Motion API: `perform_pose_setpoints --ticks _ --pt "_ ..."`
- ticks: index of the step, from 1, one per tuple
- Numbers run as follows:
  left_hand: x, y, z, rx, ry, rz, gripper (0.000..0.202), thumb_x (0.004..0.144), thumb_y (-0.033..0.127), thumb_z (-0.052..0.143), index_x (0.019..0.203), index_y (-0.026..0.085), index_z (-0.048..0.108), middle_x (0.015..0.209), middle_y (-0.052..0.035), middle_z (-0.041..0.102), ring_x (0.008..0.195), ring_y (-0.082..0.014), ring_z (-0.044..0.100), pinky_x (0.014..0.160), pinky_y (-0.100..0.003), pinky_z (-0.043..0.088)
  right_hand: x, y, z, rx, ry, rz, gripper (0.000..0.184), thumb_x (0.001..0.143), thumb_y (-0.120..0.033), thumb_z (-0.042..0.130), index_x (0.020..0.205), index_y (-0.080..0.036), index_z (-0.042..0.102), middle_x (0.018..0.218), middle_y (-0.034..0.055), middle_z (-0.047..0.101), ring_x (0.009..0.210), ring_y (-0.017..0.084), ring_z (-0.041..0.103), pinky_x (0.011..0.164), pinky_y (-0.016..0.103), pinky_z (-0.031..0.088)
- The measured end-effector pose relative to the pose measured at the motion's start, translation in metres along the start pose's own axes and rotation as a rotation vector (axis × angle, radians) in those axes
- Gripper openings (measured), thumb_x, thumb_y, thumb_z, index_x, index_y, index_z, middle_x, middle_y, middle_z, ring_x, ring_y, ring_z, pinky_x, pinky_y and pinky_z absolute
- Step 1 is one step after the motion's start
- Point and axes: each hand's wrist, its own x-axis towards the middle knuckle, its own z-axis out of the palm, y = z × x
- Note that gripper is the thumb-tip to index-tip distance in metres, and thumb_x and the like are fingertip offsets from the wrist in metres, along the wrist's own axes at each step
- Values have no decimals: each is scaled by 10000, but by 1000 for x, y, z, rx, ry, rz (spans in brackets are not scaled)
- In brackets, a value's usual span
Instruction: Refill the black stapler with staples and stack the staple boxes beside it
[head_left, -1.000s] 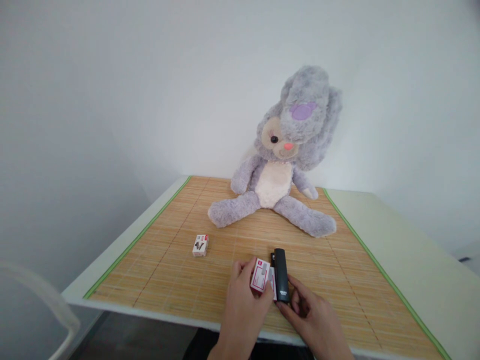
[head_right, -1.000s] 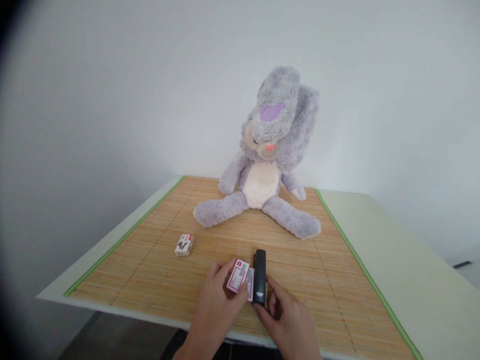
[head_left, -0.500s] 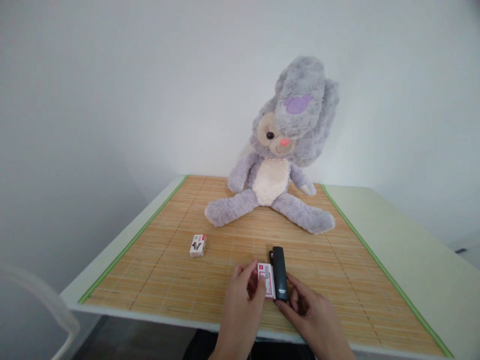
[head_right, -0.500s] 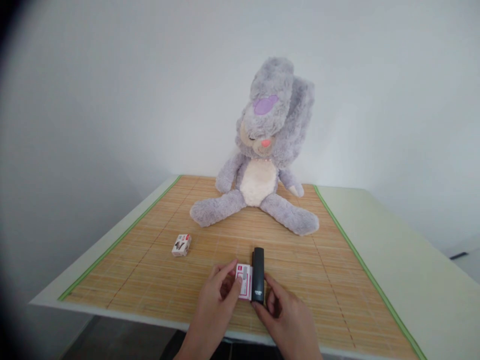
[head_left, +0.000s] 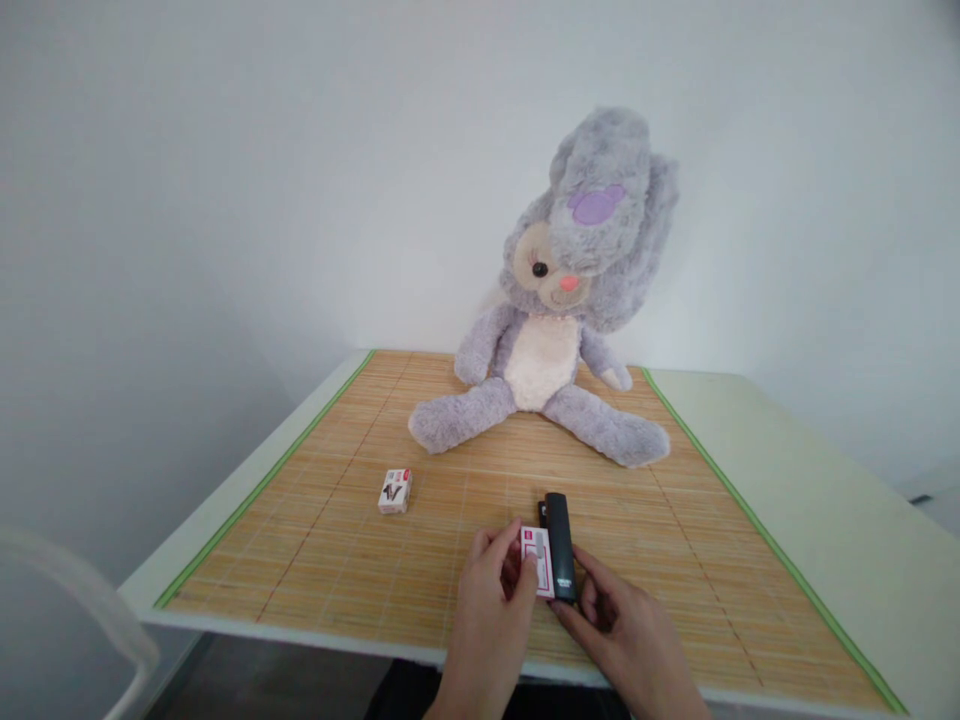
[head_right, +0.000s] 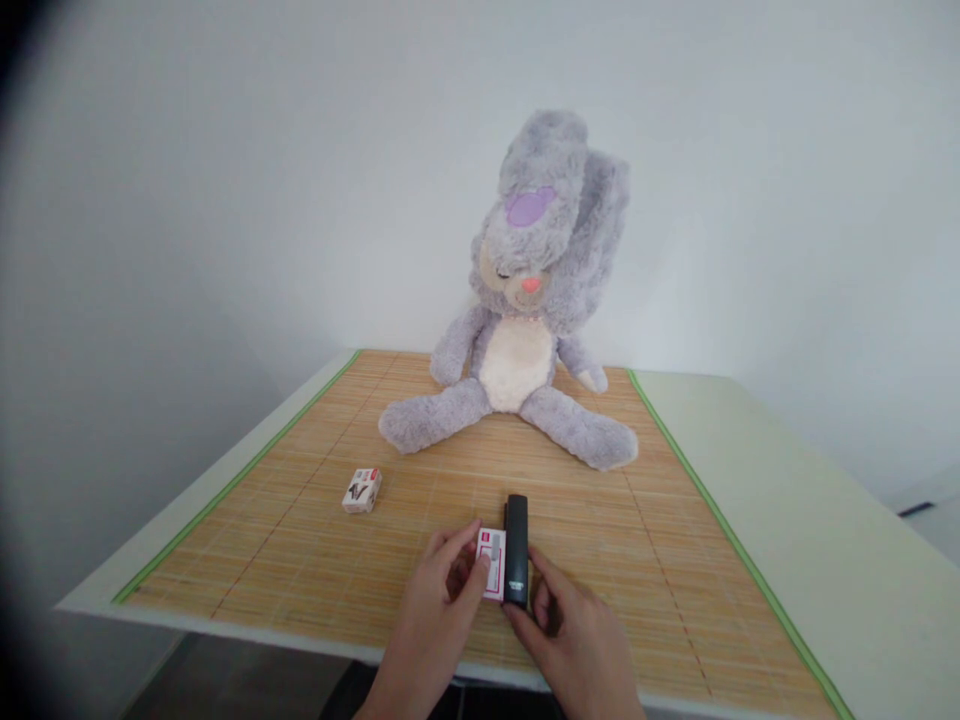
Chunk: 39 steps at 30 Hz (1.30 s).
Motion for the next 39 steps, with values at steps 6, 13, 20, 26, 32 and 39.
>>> perform_pose_setpoints --ticks 6,13,20,26,32,39 --pt "-1 1 -19 141 121 98 425 956 469 582 1300 249 696 1068 -63 644 795 -166 601 743 -310 523 -1 -1 -1 27 -6 -2 659 891 -463 657 1502 -243 544 694 -41 640 613 167 633 608 272 464" --pt "28 -10 -116 512 682 171 399 974 532 518 1138 252 752 951 -29 645 737 -175 539 718 -313 454 -1 0 -2 -14 29 -29 665 884 -476 672 1494 -242 552 682 -50 630 600 164 625 598 274 454" --pt "58 -32 -161 590 529 -26 584 875 680 553 1171 209 730 1055 -65 732 767 -221 635 715 -346 464 -1 -2 -2 -6 2 -9 670 899 -473 656 1516 -249 520 699 -57 625 626 162 630 615 269 461" --pt "55 -36 -139 499 429 -66 549 860 679 589 1151 241 748 1010 -48 760 797 -234 683 739 -350 485 -2 -4 -4 -6 -5 7 679 901 -479 657 1525 -258 508 712 -54 621 640 166 633 623 275 459" --pt "54 -22 -99 365 298 -30 473 884 585 617 1144 217 762 954 -59 764 792 -236 690 755 -363 503 -4 -3 -3 -16 1 0 675 895 -473 666 1519 -265 517 704 -53 621 634 166 629 619 277 454" --pt "59 -3 -37 220 156 55 339 926 453 606 1067 209 794 983 -80 792 856 -224 719 825 -358 528 0 -5 -6 -7 -28 15 645 889 -459 665 1494 -267 551 709 -48 640 641 166 633 623 276 448"
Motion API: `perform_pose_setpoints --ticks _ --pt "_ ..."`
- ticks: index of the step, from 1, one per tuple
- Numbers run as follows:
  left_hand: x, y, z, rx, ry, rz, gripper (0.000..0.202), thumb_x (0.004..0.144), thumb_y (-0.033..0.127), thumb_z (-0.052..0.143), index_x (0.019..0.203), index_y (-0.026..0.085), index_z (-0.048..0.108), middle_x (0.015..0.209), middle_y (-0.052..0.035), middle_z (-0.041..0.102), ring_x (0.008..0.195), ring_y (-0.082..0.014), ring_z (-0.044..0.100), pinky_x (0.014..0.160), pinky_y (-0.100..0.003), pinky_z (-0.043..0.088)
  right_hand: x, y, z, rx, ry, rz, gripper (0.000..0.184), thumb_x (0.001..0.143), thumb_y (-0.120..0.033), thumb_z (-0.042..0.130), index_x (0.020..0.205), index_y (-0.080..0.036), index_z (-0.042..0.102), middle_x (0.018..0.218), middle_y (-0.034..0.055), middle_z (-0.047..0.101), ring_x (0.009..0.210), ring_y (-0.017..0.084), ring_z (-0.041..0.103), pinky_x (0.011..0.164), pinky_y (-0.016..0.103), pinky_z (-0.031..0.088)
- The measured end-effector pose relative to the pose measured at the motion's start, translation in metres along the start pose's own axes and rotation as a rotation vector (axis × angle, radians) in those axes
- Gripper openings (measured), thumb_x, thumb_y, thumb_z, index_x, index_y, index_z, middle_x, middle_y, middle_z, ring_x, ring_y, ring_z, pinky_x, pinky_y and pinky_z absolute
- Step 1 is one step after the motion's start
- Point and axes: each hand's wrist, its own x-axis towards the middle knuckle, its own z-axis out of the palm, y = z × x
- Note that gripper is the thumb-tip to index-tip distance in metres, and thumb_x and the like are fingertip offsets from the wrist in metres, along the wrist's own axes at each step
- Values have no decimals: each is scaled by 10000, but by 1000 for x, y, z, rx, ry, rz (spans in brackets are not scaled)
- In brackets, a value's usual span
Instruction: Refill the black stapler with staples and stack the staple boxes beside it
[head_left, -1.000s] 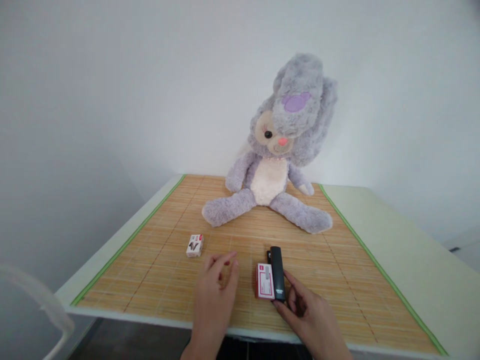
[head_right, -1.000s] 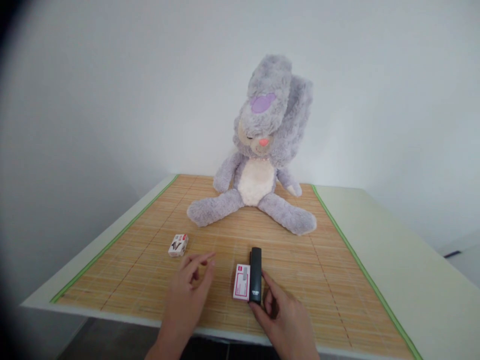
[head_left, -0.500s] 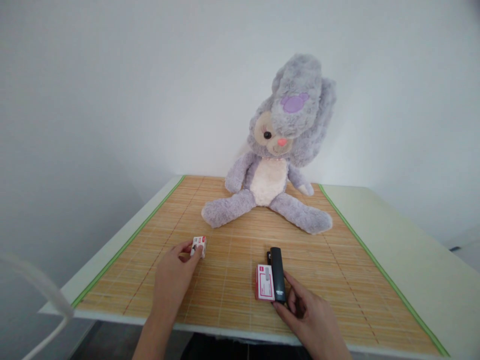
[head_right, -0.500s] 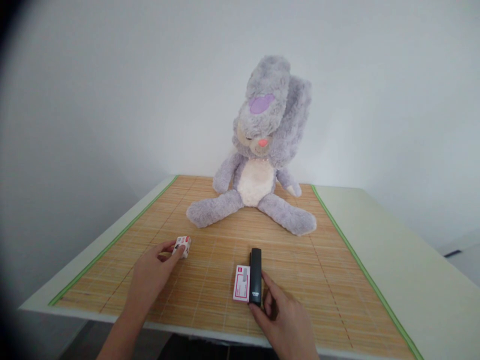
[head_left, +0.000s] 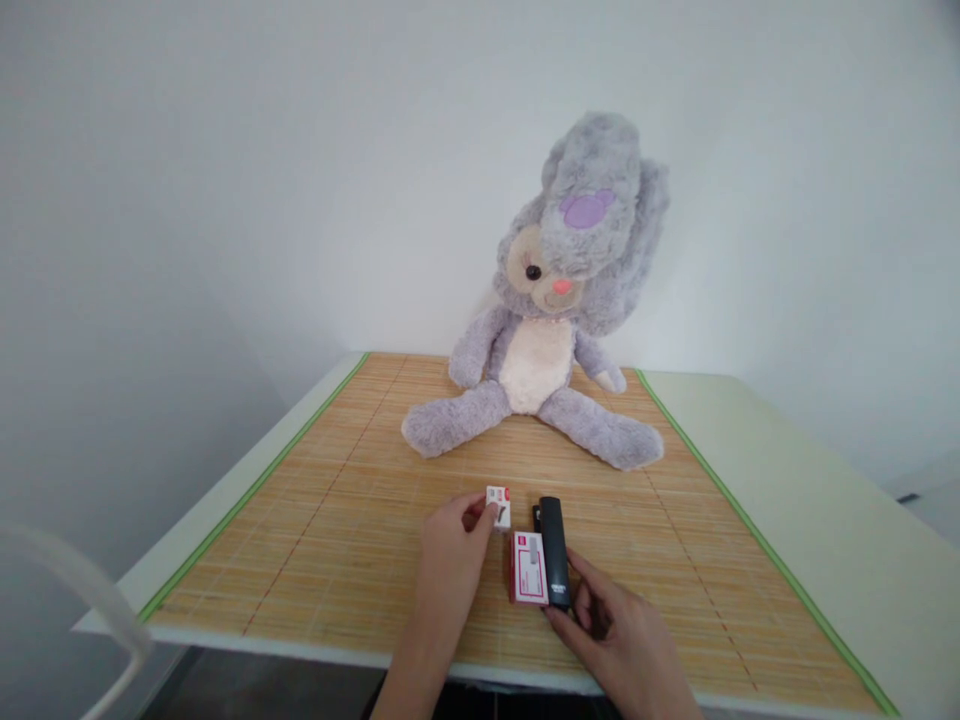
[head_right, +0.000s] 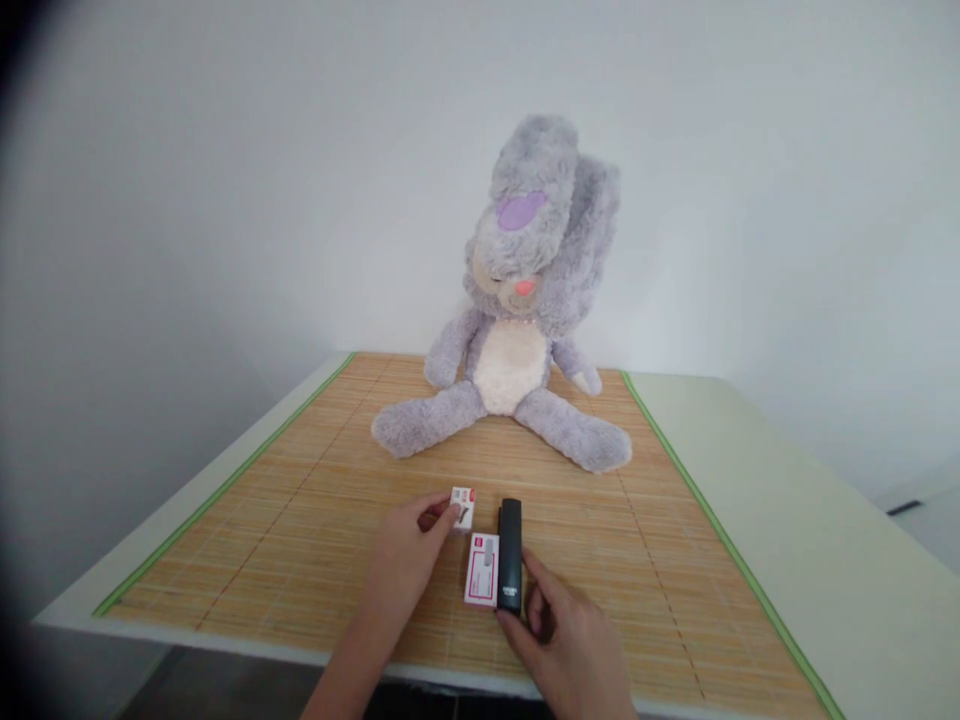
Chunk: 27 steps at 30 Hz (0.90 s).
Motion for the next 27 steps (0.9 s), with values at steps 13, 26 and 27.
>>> perform_pose_setpoints --ticks 13,26,27 --pt "-4 7 25 -137 -80 -14 280 923 357 607 1043 195 803 1017 -89 805 902 -220 752 863 -367 567 0 -19 -3 -113 -16 97 674 871 -472 681 1508 -311 530 713 -26 680 676 210 667 601 287 374" --pt "-4 3 21 -219 -87 -21 276 918 402 626 999 207 803 1014 -82 804 929 -245 754 892 -385 577 1 -22 -3 -124 3 107 648 874 -477 686 1485 -301 562 669 -43 667 647 202 667 598 283 359" --pt "-7 4 21 -220 -70 -21 302 934 422 605 1016 202 796 1030 -87 800 945 -247 751 901 -389 576 1 -22 -3 -127 6 108 673 872 -483 688 1504 -304 541 674 -42 669 655 205 670 601 284 361"
